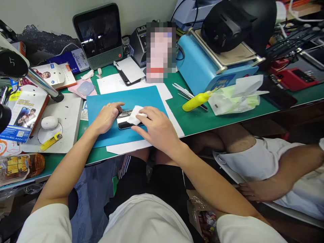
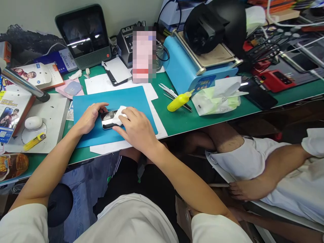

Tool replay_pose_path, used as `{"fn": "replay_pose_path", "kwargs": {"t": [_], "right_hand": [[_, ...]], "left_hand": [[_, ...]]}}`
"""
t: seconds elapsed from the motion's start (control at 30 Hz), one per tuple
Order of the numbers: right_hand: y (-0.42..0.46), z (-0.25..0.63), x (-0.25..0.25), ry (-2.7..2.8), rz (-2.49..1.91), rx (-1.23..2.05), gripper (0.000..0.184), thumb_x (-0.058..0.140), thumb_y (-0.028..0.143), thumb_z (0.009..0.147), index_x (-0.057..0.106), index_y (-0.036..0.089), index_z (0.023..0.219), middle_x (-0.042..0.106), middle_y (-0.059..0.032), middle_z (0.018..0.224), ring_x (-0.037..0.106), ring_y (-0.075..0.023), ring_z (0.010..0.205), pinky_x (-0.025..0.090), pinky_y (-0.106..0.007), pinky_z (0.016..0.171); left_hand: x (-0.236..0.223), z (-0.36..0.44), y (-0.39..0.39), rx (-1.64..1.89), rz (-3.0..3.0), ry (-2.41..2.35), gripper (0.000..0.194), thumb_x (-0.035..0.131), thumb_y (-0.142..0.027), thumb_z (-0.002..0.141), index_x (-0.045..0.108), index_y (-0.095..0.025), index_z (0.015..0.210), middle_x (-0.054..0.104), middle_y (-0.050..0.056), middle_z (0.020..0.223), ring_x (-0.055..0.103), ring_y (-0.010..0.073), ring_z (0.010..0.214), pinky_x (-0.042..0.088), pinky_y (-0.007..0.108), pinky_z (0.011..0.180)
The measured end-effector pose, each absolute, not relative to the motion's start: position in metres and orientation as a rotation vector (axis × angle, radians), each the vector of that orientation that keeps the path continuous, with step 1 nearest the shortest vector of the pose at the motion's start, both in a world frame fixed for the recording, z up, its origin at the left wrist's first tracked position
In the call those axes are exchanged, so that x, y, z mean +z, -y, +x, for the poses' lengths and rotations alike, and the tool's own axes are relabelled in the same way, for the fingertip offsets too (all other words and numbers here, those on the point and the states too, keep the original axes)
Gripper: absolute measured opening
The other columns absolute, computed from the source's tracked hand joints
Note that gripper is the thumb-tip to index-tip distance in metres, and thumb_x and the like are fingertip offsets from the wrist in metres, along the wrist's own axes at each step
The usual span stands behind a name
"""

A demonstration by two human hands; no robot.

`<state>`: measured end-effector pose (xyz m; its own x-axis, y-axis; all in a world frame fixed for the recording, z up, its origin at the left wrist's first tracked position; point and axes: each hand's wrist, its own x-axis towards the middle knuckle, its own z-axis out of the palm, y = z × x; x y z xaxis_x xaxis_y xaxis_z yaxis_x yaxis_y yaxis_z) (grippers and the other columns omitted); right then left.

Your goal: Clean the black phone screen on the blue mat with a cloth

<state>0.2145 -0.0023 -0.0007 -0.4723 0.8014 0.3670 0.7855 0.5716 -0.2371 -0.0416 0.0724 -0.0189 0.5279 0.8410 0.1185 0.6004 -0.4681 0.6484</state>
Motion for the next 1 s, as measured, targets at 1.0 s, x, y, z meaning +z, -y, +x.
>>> {"fn": "replay_pose_path", "kwargs": {"t": [1.0], "right_hand": [[-0.007, 0.216, -0.018, 2.603, -1.317, 0.166, 0.075, 0.046, 0.060, 0.113, 0.054, 0.002, 0.160, 0.054, -0.0239, 0.169, 0.050, -0.0394, 0.159, 0.036, -0.067, 0.132]], "left_hand": [[-0.019, -0.038, -0.070, 0.591, 2.289, -1.161, 0.107, -0.007, -0.084, 0.102, 0.063, -0.019, 0.148, 0.075, 0.014, 0.119, 0.064, 0.0298, 0.110, 0.045, 0.047, 0.103]]}}
